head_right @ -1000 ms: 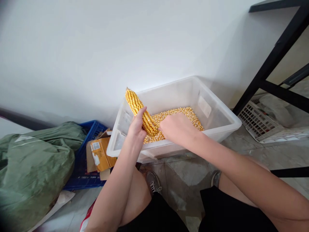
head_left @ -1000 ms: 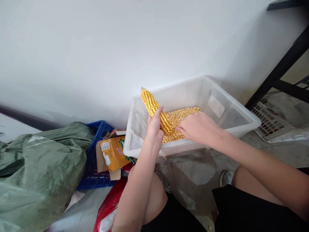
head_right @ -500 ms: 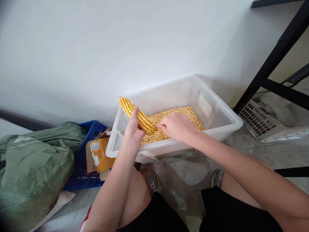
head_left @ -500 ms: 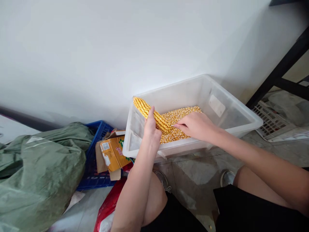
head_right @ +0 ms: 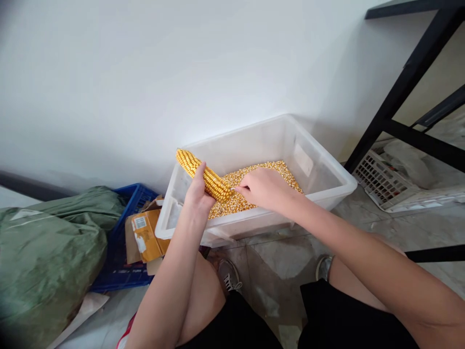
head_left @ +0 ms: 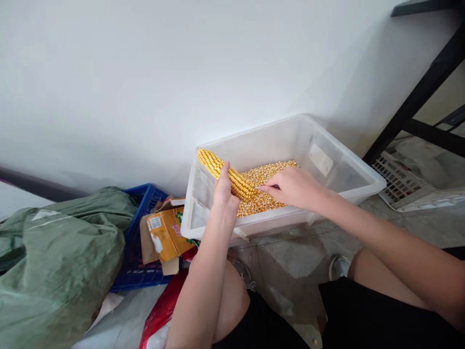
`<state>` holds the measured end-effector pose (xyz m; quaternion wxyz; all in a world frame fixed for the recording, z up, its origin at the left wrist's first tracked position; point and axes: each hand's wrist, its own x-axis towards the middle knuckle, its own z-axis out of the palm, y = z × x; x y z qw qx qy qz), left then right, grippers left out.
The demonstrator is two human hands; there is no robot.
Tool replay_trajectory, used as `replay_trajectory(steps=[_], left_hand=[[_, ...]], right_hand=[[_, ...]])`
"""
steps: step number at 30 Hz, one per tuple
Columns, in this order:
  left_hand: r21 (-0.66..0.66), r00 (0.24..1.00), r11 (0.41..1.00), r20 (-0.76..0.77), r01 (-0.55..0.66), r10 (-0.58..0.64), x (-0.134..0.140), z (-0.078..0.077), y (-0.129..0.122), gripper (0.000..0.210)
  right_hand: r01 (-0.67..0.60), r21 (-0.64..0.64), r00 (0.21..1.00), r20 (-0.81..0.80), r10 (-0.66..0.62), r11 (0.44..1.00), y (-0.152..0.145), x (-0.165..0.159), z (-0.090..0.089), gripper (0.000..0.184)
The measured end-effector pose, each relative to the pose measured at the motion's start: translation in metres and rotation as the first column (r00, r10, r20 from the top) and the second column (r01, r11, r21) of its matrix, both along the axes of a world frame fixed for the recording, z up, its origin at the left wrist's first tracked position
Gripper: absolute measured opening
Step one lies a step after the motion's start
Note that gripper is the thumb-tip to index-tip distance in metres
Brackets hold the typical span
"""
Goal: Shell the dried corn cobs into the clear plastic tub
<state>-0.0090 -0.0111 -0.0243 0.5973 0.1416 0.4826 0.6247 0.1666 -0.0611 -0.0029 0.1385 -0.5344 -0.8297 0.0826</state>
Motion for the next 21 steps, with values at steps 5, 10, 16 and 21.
replay_trajectory(steps=[5, 10, 16, 21], left_hand=[[0.028, 0.999, 0.999, -0.025, 0.021, -0.021, 0.002, -0.001, -0.002, 0.044], [0.002, 0.996, 0.996, -0.002, 0.086, -0.086, 0.006, 0.008, -0.007, 0.037], [-0.058, 0.974, 0.973, 0.038, 0.223, -0.221, 0.014, 0.019, -0.014, 0.026], [-0.002, 0.983, 0.984, 0.034, 0.181, -0.18, 0.013, 0.015, -0.014, 0.022]], right_hand=[[0.051, -0.019, 0.998, -0.025, -0.052, 0.999, 0.002, 0.015, 0.012, 0.045], [0.033, -0.054, 0.957, -0.285, -0.047, 0.998, 0.009, 0.019, 0.007, 0.025], [-0.197, -0.106, 0.854, -0.506, 0.118, 0.975, 0.013, 0.0, -0.013, 0.02], [-0.196, -0.015, 0.881, -0.442, 0.169, 0.98, 0.01, -0.008, -0.018, 0.017]])
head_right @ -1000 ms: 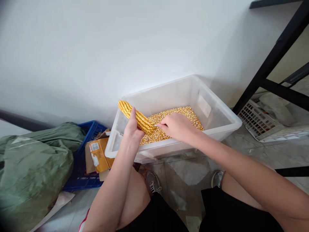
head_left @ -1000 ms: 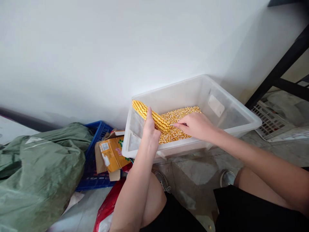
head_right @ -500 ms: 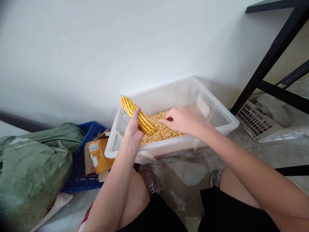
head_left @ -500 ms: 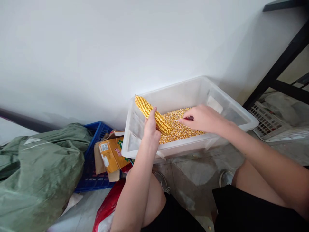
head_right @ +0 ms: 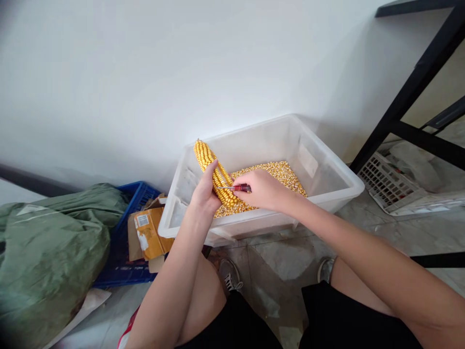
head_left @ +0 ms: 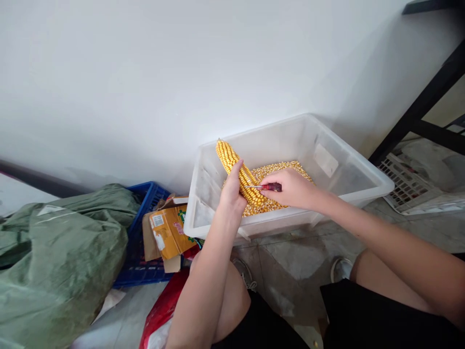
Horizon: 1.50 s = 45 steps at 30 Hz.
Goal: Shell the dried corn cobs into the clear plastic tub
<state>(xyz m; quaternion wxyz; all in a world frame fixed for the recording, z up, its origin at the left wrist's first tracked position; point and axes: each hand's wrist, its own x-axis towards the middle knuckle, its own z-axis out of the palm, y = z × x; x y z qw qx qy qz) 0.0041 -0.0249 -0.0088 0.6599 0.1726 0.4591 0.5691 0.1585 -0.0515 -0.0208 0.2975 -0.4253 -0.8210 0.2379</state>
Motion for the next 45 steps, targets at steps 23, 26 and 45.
replay_trajectory(steps=[23, 26, 45], left_hand=[[0.21, 0.995, 0.977, 0.086, 0.025, -0.044, -0.007, 0.008, -0.003, 0.023], [0.235, 0.993, 0.97, 0.088, 0.059, -0.082, -0.007, 0.008, -0.005, 0.027], [0.072, 0.974, 0.981, 0.129, 0.18, -0.188, -0.009, -0.004, 0.0, 0.015]], right_hand=[[0.062, -0.272, 0.969, -0.214, -0.123, 0.96, 0.001, -0.006, 0.001, 0.034], [0.099, -0.237, 0.956, -0.247, -0.159, 0.966, -0.005, -0.019, -0.002, 0.034], [0.023, -0.187, 0.936, -0.34, -0.087, 0.982, 0.014, -0.005, 0.009, 0.031]])
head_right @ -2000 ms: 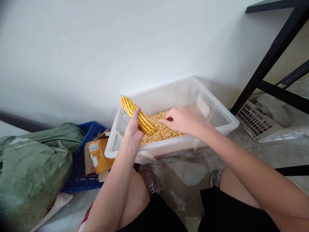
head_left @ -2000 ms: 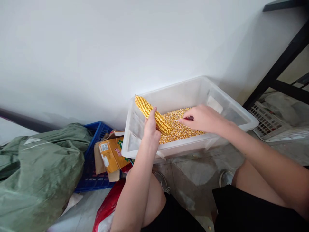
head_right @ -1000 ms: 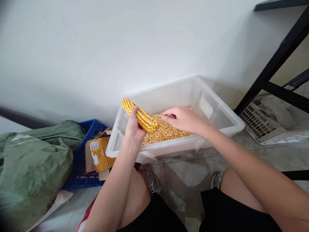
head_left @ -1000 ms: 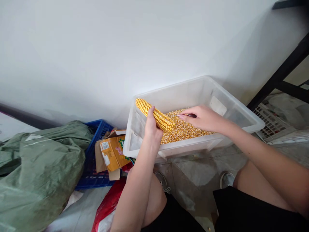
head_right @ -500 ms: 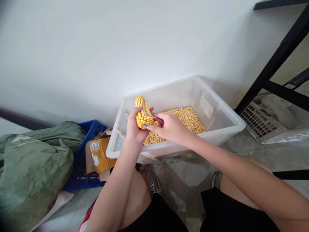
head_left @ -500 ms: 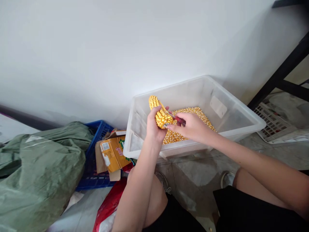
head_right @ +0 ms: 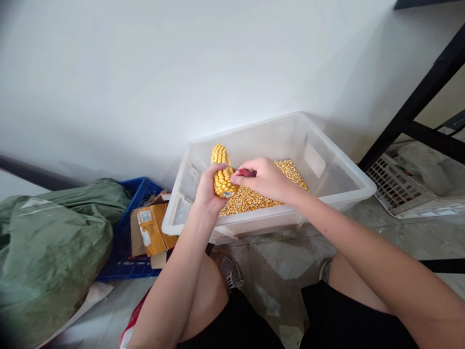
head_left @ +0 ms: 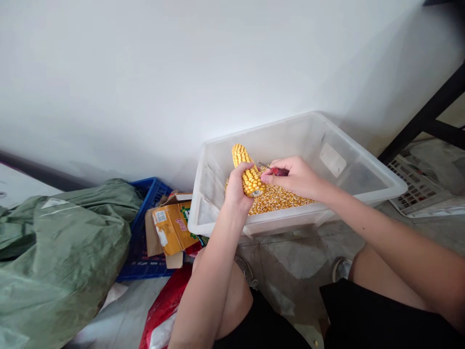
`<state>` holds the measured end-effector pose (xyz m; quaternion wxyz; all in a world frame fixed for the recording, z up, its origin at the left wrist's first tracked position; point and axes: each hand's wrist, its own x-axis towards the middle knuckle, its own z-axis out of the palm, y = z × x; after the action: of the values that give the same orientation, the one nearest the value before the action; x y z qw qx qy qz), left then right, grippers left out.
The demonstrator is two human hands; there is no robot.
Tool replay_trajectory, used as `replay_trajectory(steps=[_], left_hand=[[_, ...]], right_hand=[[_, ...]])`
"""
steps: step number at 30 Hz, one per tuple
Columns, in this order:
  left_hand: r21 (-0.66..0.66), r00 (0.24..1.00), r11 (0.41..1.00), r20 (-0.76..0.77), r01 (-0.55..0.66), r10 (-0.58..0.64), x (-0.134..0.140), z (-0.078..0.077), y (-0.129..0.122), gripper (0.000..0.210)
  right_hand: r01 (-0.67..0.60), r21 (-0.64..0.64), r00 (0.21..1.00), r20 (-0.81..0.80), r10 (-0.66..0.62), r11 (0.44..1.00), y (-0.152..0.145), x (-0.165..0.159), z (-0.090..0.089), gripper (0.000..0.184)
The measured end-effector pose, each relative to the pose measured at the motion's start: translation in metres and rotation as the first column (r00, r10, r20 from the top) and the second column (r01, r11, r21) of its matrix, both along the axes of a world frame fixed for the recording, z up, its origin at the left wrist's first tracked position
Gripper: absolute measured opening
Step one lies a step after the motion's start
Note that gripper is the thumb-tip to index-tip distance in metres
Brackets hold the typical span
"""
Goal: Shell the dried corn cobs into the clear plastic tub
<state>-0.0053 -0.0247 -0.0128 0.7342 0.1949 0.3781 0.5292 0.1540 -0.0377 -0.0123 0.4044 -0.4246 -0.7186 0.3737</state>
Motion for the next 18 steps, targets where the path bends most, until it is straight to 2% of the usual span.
replay_trajectory(steps=[3, 5, 10, 16, 18], left_hand=[[0.003, 0.998, 0.998, -0.021, -0.064, 0.064, 0.0, 0.0, 0.0, 0.021], [-0.011, 0.995, 0.995, -0.033, -0.096, 0.096, 0.0, 0.0, -0.001, 0.022], [-0.001, 0.999, 0.999, -0.004, -0.048, 0.048, -0.001, 0.001, 0.0, 0.015], [-0.006, 0.999, 0.999, 0.003, 0.052, -0.052, 0.0, 0.002, -0.001, 0.012], [-0.02, 1.0, 1.0, -0.011, 0.002, -0.002, 0.002, 0.004, -0.002, 0.013]], right_hand=[[0.1, -0.005, 0.995, -0.01, -0.1, 0.995, 0.005, 0.008, 0.003, 0.028], [0.119, 0.026, 0.993, 0.025, -0.12, 0.993, 0.005, 0.013, 0.006, 0.034], [-0.057, -0.022, 0.996, 0.062, 0.059, 0.998, -0.001, 0.012, 0.009, 0.041], [-0.088, -0.081, 0.996, -0.034, 0.086, 0.993, 0.002, 0.001, -0.001, 0.037], [-0.112, -0.089, 0.992, -0.061, 0.107, 0.99, 0.004, 0.001, -0.002, 0.034]])
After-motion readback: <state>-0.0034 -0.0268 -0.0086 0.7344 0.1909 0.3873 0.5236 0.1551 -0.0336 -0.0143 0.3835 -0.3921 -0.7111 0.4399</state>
